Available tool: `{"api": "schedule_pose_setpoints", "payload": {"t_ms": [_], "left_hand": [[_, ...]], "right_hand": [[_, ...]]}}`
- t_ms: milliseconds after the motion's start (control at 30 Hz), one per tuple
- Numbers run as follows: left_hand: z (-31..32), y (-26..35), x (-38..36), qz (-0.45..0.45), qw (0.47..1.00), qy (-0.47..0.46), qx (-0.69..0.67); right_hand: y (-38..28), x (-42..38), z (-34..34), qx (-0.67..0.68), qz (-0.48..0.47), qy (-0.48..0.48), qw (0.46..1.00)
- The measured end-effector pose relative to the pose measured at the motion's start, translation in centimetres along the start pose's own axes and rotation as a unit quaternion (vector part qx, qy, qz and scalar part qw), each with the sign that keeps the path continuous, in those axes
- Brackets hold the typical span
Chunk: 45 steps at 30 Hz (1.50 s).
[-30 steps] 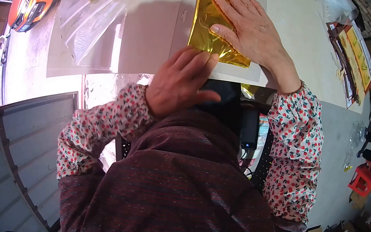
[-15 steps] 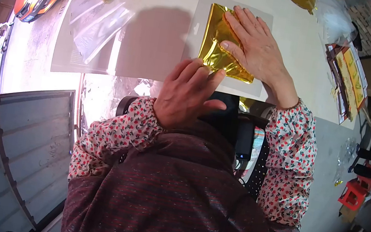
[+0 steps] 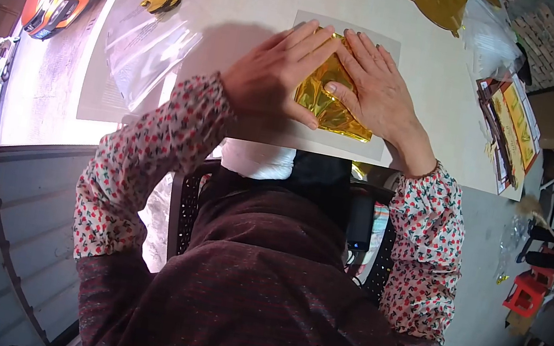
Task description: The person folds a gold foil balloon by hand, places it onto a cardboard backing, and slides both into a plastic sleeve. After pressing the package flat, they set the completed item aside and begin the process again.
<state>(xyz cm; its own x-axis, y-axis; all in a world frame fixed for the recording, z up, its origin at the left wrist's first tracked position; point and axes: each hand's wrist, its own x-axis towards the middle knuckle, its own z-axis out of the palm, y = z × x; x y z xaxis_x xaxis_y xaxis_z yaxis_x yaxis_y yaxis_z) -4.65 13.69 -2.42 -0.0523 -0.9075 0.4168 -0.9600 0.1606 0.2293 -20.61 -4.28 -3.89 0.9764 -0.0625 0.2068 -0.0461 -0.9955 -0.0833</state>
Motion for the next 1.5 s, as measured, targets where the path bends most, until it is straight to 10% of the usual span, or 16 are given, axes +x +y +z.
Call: {"api": "schedule_pose_setpoints", "payload": {"t_ms": [200,1500], "left_hand": [[0.1,-0.8,0.4,-0.054,0.993,-0.107,-0.013],[0.3,-0.8,0.1,-0.049,0.995,-0.084,0.023]], "right_hand": [[0.1,-0.1,-0.4,0.003,0.004,-0.002,1.000],[-7.2,-11.5,-4.4,0.047,0.061,-0.058,0.995]]}}
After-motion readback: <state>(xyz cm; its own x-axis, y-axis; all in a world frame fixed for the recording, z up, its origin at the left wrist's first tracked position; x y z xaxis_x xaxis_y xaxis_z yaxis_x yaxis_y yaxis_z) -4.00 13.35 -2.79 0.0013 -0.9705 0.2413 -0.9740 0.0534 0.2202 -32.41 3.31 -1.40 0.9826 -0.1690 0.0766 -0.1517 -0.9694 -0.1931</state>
